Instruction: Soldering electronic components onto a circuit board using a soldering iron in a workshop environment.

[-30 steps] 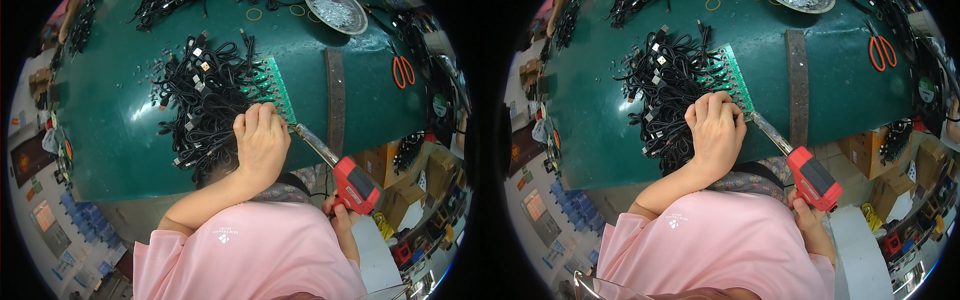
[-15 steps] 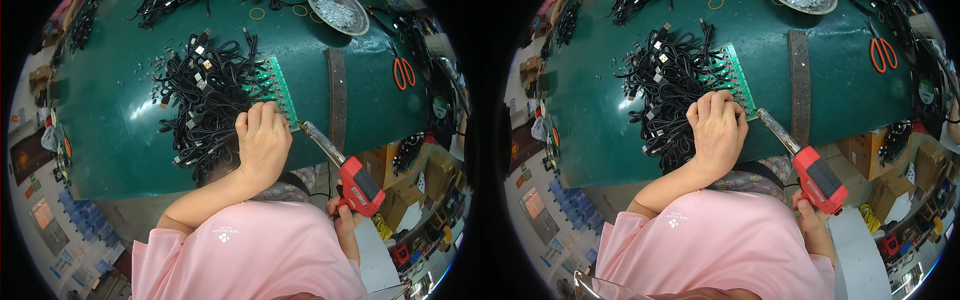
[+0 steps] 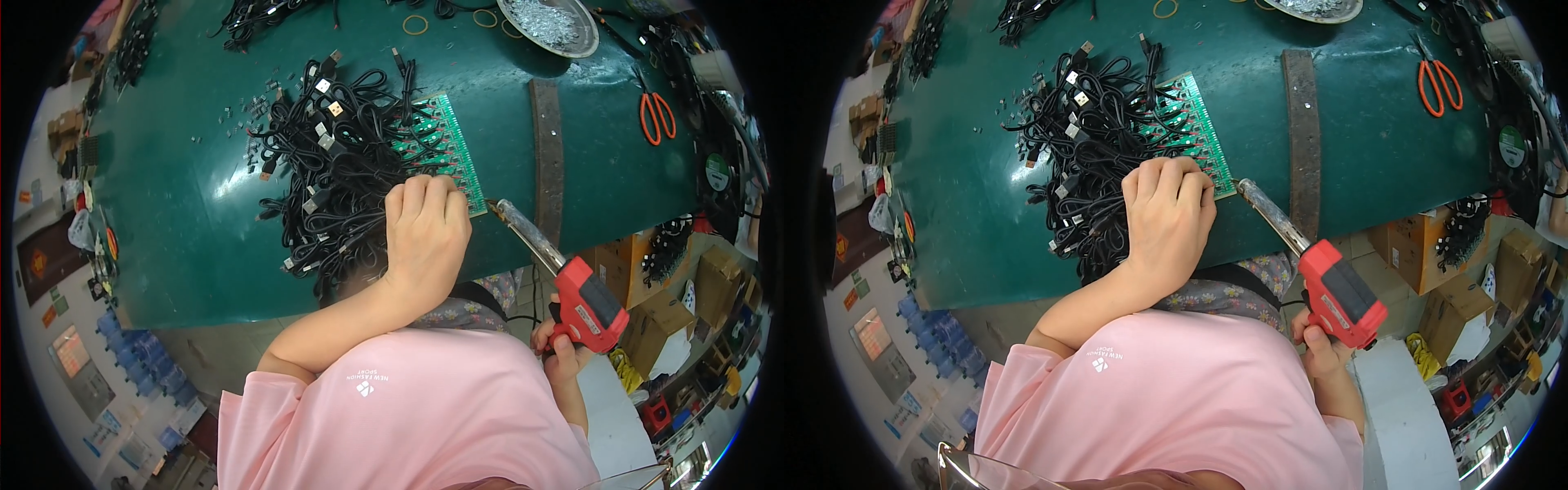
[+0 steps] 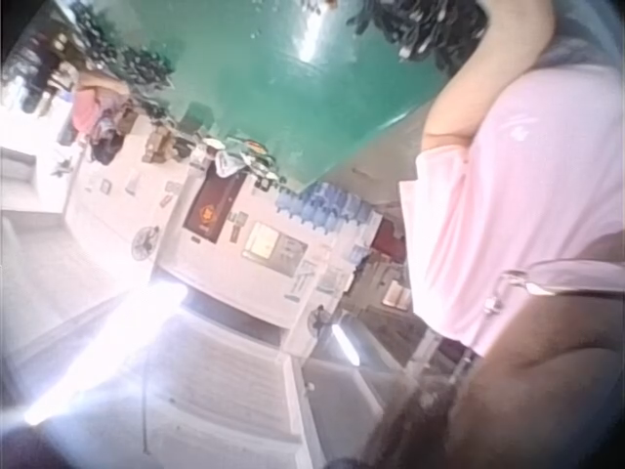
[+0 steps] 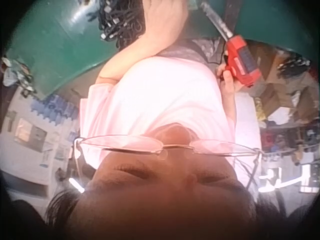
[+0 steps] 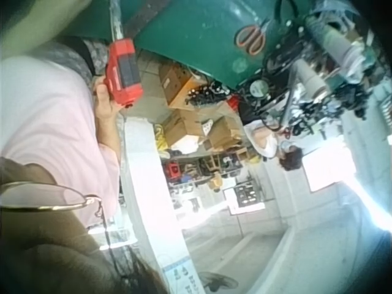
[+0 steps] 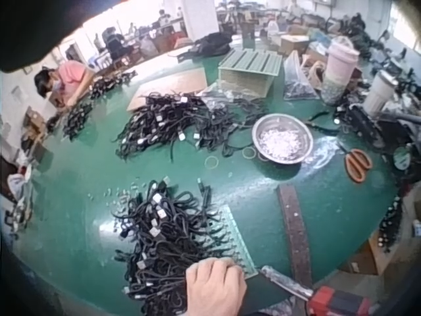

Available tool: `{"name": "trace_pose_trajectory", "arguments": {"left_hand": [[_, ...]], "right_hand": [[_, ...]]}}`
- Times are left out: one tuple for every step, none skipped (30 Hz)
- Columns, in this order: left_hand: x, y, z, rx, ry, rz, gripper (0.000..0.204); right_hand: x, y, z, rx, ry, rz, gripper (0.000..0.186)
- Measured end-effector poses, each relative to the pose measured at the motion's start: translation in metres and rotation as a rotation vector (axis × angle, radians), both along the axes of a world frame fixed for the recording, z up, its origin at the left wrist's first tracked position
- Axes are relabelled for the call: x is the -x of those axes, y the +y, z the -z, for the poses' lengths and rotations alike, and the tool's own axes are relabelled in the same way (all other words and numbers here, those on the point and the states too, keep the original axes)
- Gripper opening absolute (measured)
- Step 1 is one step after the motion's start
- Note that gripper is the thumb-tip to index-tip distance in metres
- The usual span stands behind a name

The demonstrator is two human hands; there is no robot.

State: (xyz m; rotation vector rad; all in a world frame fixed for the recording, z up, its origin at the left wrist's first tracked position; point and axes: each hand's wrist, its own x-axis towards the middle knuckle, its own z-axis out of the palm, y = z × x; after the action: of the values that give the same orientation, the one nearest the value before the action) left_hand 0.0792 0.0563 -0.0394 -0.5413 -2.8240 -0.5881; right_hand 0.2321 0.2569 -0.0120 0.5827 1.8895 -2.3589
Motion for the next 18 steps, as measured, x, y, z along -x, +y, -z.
{"name": "trace_pose_trajectory", "arguments": {"left_hand": [[0.001, -0.004, -0.002, -0.027, -0.023, 0.069, 0.016], [0.002, -0.006, -0.004, -0.029, -0.023, 0.071, 0.016], [0.003, -0.008, -0.007, -0.042, -0.057, 0.128, 0.016], [0.005, -0.010, -0.009, -0.055, -0.091, 0.184, 0.016], [0.007, -0.012, -0.011, -0.055, -0.092, 0.185, 0.016], [0.010, -0.015, -0.012, -0.062, -0.117, 0.224, 0.016], [0.012, -0.017, -0.013, -0.069, -0.143, 0.262, 0.015], [0.013, -0.018, -0.013, -0.068, -0.144, 0.263, 0.015], [0.015, -0.018, -0.014, -0.077, -0.165, 0.271, 0.014], [0.015, -0.019, -0.014, -0.085, -0.186, 0.279, 0.013], [0.016, -0.019, -0.015, -0.085, -0.187, 0.279, 0.013], [0.017, -0.019, -0.016, -0.081, -0.206, 0.290, 0.011], [0.018, -0.019, -0.016, -0.077, -0.224, 0.301, 0.010], [0.019, -0.019, -0.017, -0.077, -0.225, 0.302, 0.010], [0.020, -0.019, -0.018, -0.081, -0.231, 0.308, 0.009], [0.021, -0.019, -0.018, -0.084, -0.238, 0.315, 0.009], [0.021, -0.019, -0.018, -0.084, -0.238, 0.314, 0.009], [0.021, -0.018, -0.017, -0.073, -0.222, 0.328, 0.008]], "right_hand": [[-0.002, 0.000, 0.001, 0.002, -0.001, 0.006, 0.051], [-0.003, 0.000, 0.001, 0.000, -0.001, 0.009, 0.051], [-0.005, 0.001, 0.002, 0.005, -0.014, -0.002, 0.054], [-0.006, 0.002, 0.003, 0.010, -0.027, -0.012, 0.057], [-0.007, 0.002, 0.002, 0.010, -0.028, -0.011, 0.057], [-0.009, 0.003, 0.002, 0.012, -0.036, -0.014, 0.059], [-0.010, 0.003, 0.002, 0.014, -0.045, -0.017, 0.061], [-0.012, 0.003, 0.003, 0.014, -0.046, -0.016, 0.061], [-0.015, 0.004, 0.005, 0.017, -0.056, -0.012, 0.062], [-0.017, 0.004, 0.005, 0.021, -0.066, -0.007, 0.062], [-0.017, 0.004, 0.005, 0.021, -0.067, -0.007, 0.062], [-0.018, 0.003, 0.005, 0.024, -0.070, -0.005, 0.063], [-0.018, 0.003, 0.005, 0.027, -0.073, -0.003, 0.063], [-0.019, 0.003, 0.006, 0.026, -0.073, -0.002, 0.063], [-0.019, 0.003, 0.006, 0.031, -0.075, -0.010, 0.063], [-0.019, 0.003, 0.007, 0.035, -0.077, -0.018, 0.062], [-0.019, 0.002, 0.006, 0.036, -0.077, -0.019, 0.062], [-0.019, 0.001, 0.006, 0.028, -0.075, -0.015, 0.062]]}}
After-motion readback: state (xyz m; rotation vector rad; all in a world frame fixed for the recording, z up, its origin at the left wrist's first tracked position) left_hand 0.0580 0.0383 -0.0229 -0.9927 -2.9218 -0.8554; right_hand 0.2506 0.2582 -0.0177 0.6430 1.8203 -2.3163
